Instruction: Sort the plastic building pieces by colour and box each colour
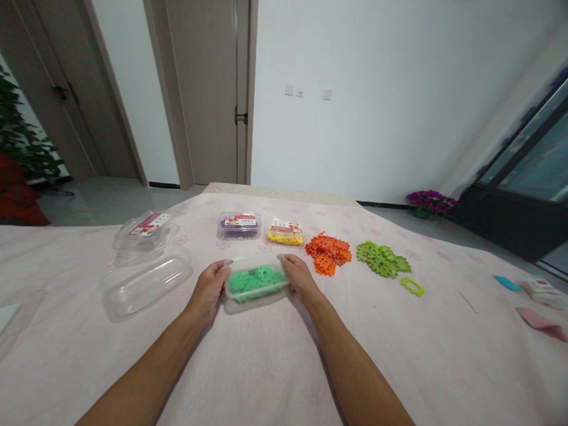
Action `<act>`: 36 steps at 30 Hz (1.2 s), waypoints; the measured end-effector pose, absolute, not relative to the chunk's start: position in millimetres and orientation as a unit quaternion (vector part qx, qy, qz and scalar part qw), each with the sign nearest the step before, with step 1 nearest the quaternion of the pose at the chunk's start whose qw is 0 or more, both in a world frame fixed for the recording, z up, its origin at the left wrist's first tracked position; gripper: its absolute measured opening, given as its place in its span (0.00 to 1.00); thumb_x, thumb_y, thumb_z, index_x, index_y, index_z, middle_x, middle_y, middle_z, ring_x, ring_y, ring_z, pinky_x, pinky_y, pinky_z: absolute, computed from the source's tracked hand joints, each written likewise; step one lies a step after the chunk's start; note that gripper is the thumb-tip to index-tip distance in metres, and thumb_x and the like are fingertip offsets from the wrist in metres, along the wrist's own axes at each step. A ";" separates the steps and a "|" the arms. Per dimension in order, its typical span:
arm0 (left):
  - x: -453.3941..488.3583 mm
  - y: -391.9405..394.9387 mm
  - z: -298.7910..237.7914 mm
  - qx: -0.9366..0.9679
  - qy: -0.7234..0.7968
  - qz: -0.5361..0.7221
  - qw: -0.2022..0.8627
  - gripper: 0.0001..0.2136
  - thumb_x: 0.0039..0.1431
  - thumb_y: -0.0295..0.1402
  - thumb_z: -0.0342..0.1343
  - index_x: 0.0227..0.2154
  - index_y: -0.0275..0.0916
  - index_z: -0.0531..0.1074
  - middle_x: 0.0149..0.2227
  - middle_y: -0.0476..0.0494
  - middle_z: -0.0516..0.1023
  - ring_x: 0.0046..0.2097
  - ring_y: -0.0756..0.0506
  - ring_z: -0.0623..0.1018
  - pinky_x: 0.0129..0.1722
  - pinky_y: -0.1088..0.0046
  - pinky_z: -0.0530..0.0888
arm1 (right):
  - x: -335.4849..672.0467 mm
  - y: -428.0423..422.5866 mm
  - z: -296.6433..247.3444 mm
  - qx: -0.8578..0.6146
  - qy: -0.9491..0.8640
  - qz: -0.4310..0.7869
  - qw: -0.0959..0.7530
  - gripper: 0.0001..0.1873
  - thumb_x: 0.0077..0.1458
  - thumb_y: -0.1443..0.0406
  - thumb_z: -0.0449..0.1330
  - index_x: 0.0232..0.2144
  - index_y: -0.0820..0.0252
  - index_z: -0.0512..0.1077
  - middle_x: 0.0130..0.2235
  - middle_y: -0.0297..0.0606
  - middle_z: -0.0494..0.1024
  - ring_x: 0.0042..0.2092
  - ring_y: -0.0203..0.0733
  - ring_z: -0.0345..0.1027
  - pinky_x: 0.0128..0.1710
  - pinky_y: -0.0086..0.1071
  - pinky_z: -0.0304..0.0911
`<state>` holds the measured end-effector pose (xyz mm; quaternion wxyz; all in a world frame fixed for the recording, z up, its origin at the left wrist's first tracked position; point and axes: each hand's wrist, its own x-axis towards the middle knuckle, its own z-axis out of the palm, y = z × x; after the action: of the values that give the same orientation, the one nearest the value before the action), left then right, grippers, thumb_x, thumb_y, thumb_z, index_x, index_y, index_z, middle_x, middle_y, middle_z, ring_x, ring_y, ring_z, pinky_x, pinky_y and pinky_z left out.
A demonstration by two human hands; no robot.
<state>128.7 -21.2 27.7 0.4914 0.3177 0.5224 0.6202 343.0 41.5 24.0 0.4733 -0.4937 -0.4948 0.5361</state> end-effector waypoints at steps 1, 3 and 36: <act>127.4 -21.5 27.4 0.330 0.534 0.606 0.489 0.26 0.41 0.41 0.65 0.44 0.32 0.74 0.27 0.51 0.74 0.24 0.53 0.68 0.23 0.77 0.62 | 343.1 40.3 23.5 -0.494 -0.485 0.547 0.470 0.16 0.50 0.55 0.60 0.36 0.60 0.73 0.20 0.26 0.64 0.19 0.30 0.51 0.17 0.25 0.43; 123.0 -20.7 26.8 0.362 0.571 0.576 0.460 0.28 0.46 0.44 0.62 0.49 0.33 0.72 0.30 0.48 0.75 0.26 0.51 0.71 0.24 0.76 0.64 | 343.8 38.0 22.4 -0.493 -0.464 0.571 0.465 0.18 0.51 0.52 0.59 0.37 0.59 0.72 0.19 0.24 0.62 0.16 0.29 0.48 0.14 0.25 0.40; 136.1 -18.7 48.8 0.269 0.490 0.488 0.670 0.18 0.56 0.39 0.60 0.48 0.39 0.70 0.38 0.40 0.82 0.31 0.43 0.81 0.33 0.65 0.78 | 352.9 30.9 17.4 -0.366 -0.391 0.595 0.600 0.23 0.48 0.48 0.64 0.38 0.60 0.74 0.22 0.28 0.69 0.18 0.31 0.54 0.14 0.26 0.51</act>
<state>136.1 -18.7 48.8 0.6701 0.2690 0.4901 0.4882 352.9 30.9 17.4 0.5997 -0.3661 -0.3908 0.5946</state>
